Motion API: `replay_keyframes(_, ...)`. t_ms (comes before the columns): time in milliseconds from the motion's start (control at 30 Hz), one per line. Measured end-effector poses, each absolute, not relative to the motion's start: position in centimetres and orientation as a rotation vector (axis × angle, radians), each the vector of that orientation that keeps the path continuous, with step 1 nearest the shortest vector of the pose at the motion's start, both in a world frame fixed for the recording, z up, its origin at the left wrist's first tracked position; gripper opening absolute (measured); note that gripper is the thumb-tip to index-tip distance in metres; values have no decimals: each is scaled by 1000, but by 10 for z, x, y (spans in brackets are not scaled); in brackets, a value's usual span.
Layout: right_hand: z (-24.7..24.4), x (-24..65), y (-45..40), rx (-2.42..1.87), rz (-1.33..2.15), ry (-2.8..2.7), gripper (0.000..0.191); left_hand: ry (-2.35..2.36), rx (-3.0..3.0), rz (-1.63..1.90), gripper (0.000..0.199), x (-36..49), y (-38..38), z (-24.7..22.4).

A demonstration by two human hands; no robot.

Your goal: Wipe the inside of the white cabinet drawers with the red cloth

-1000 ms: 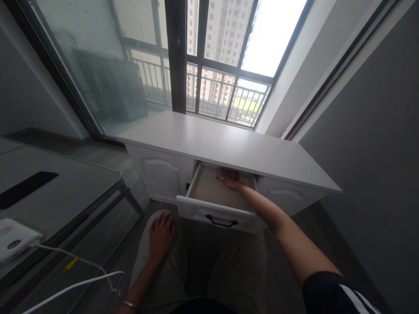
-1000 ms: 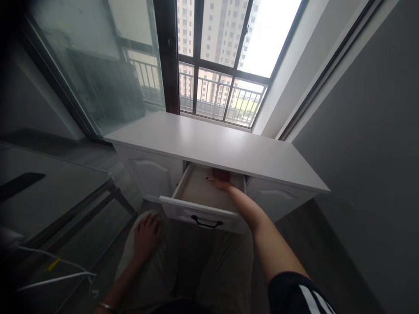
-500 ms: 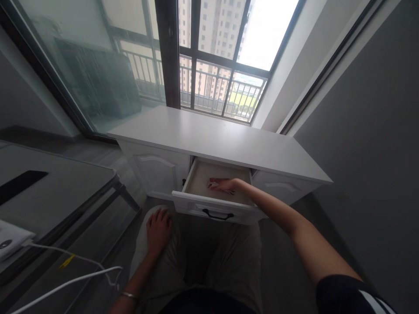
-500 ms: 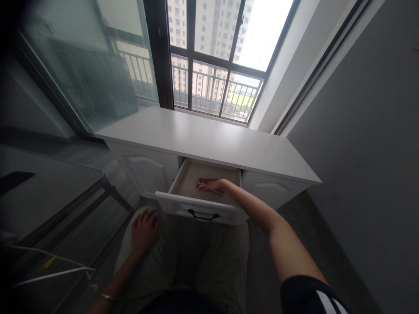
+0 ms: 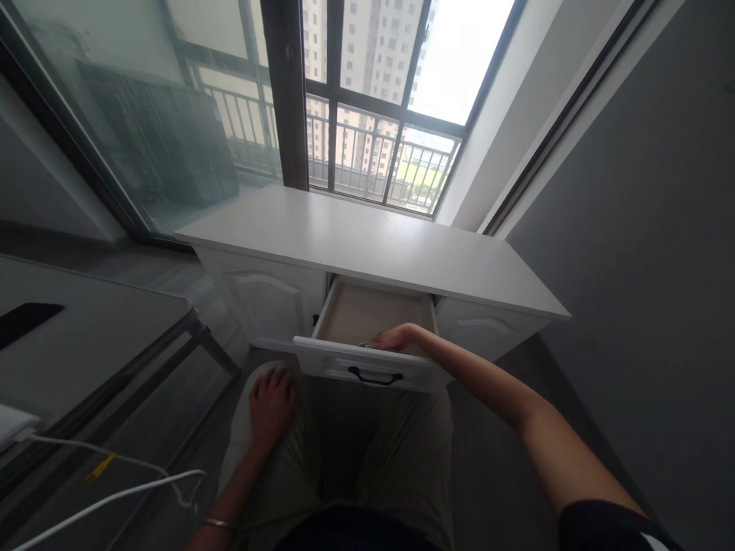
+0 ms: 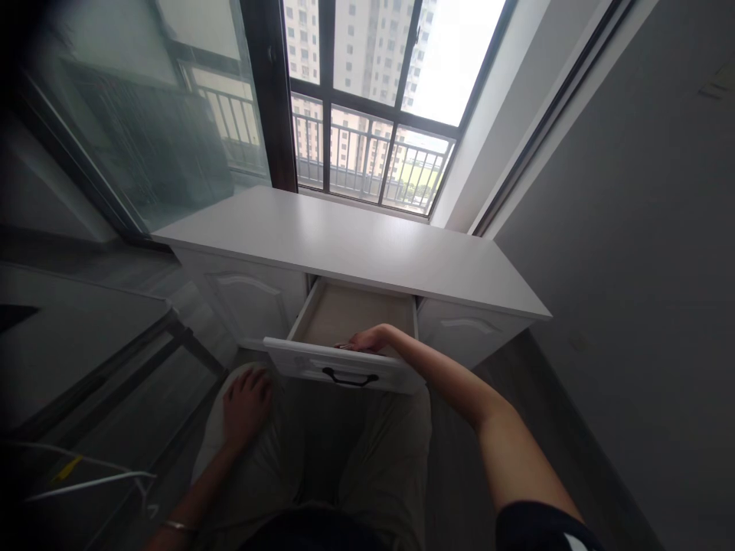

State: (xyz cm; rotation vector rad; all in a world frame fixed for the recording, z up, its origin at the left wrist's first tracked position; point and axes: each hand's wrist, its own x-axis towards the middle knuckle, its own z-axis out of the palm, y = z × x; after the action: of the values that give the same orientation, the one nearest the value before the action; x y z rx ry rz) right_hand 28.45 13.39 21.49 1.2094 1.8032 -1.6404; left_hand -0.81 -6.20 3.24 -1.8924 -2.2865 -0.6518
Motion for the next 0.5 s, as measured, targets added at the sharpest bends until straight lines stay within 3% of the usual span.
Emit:
replay_keyframes(233, 226, 283, 133, 930, -1339, 2064, 44, -2288, -1899, -592, 33, -9, -63, 36)
replay_keyframes(500, 237, 283, 171, 1075, -455, 2545, 34, -2288, -1912, -592, 31, -8, -63, 37)
